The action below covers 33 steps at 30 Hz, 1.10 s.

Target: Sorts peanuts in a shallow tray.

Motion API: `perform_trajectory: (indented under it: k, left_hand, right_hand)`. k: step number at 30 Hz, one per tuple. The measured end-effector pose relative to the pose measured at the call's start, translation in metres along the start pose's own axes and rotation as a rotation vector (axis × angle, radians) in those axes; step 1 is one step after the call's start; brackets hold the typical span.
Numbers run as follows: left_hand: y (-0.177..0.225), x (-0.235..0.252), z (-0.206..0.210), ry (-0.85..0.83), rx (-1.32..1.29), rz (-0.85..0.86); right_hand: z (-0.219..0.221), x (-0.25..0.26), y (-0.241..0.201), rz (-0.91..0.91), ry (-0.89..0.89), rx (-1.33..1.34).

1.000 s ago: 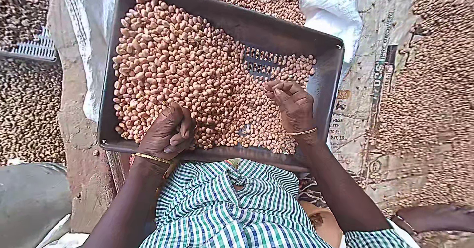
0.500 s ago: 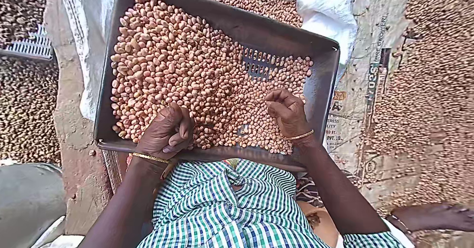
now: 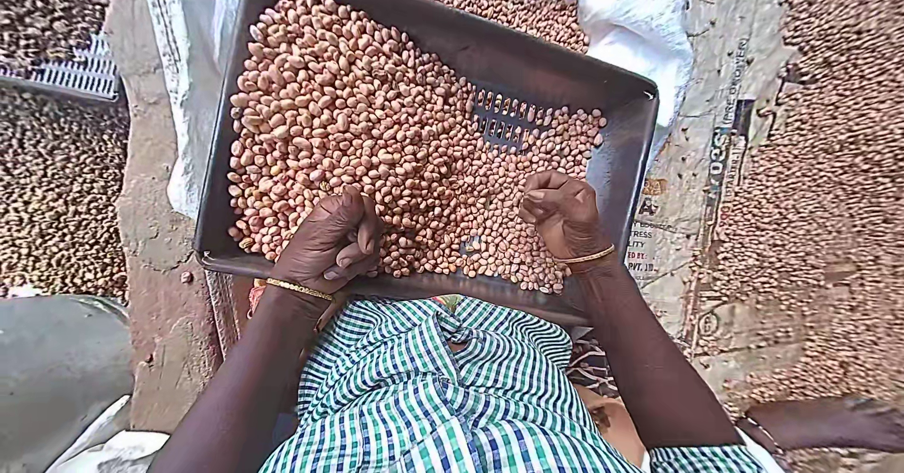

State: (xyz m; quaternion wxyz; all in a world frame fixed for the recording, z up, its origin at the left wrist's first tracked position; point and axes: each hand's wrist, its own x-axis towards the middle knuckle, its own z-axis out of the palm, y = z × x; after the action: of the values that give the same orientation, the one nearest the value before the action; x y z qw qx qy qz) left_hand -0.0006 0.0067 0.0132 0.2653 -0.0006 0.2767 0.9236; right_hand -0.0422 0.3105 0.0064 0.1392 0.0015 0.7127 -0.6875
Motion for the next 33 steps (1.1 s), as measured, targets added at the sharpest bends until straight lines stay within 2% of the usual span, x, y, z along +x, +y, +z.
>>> perform_trajectory:
  k: [1, 2, 3, 5, 7, 9, 11, 13, 15, 16, 18, 21, 23, 26, 28, 30, 33]
  left_hand:
    - [0.000, -0.001, 0.000, -0.001, 0.000, -0.004]
    - [0.000, 0.000, 0.000, -0.004, 0.005, -0.013]
    - [0.000, 0.002, 0.001, -0.005, 0.011, -0.018]
    - [0.000, 0.002, 0.003, 0.006, 0.025, -0.012]
    - [0.000, 0.000, 0.002, 0.016, 0.043, 0.008]
    - [-0.001, 0.000, 0.001, 0.009, 0.036, 0.030]
    - [-0.002, -0.001, 0.000, -0.001, 0.018, 0.044]
    - [0.000, -0.001, 0.001, -0.010, 0.046, -0.006]
    - [0.002, 0.000, 0.004, -0.038, 0.172, -0.184]
    - [0.001, 0.003, 0.006, -0.077, 0.231, -0.288]
    - [0.001, 0.009, 0.008, -0.151, 0.289, -0.386]
    - [0.003, 0.004, 0.008, -0.117, 0.296, -0.269]
    - [0.001, 0.003, 0.008, -0.065, 0.306, -0.208]
    - [-0.002, 0.003, 0.006, -0.044, 0.288, -0.130]
    - [-0.001, 0.002, 0.006, -0.011, 0.272, -0.092]
    - [0.000, 0.002, 0.006, 0.010, 0.249, -0.069]
    - [-0.002, 0.004, 0.004, -0.030, 0.227, -0.063]
  right_hand:
    - [-0.004, -0.005, 0.003, 0.032, -0.028, 0.149]
    - [-0.005, -0.012, 0.004, 0.066, -0.051, 0.153]
    - [-0.001, -0.020, 0.003, 0.093, -0.075, 0.048]
    - [0.017, -0.036, -0.004, 0.054, -0.146, -0.422]
    - [0.037, -0.040, 0.002, -0.143, -0.210, -0.886]
    - [0.046, -0.041, 0.012, -0.257, -0.208, -1.061]
    - [0.043, -0.038, 0.009, -0.222, -0.148, -0.964]
    - [0.036, -0.035, -0.009, -0.076, -0.066, -0.601]
    - [0.051, -0.038, -0.035, -0.033, -0.096, -0.261]
    - [0.060, -0.039, -0.041, -0.051, -0.148, -0.183]
    - [0.066, -0.037, -0.038, -0.114, -0.159, -0.310]
    - [0.054, -0.035, -0.018, -0.118, -0.153, -0.769]
    - [0.059, -0.041, -0.005, -0.103, -0.210, -0.930]
    - [0.070, -0.044, 0.001, -0.207, -0.223, -1.150]
    - [0.075, -0.046, -0.003, -0.209, -0.245, -1.213]
    - [0.072, -0.047, 0.000, -0.237, -0.234, -1.194]
    - [0.065, -0.048, -0.001, -0.187, -0.221, -1.109]
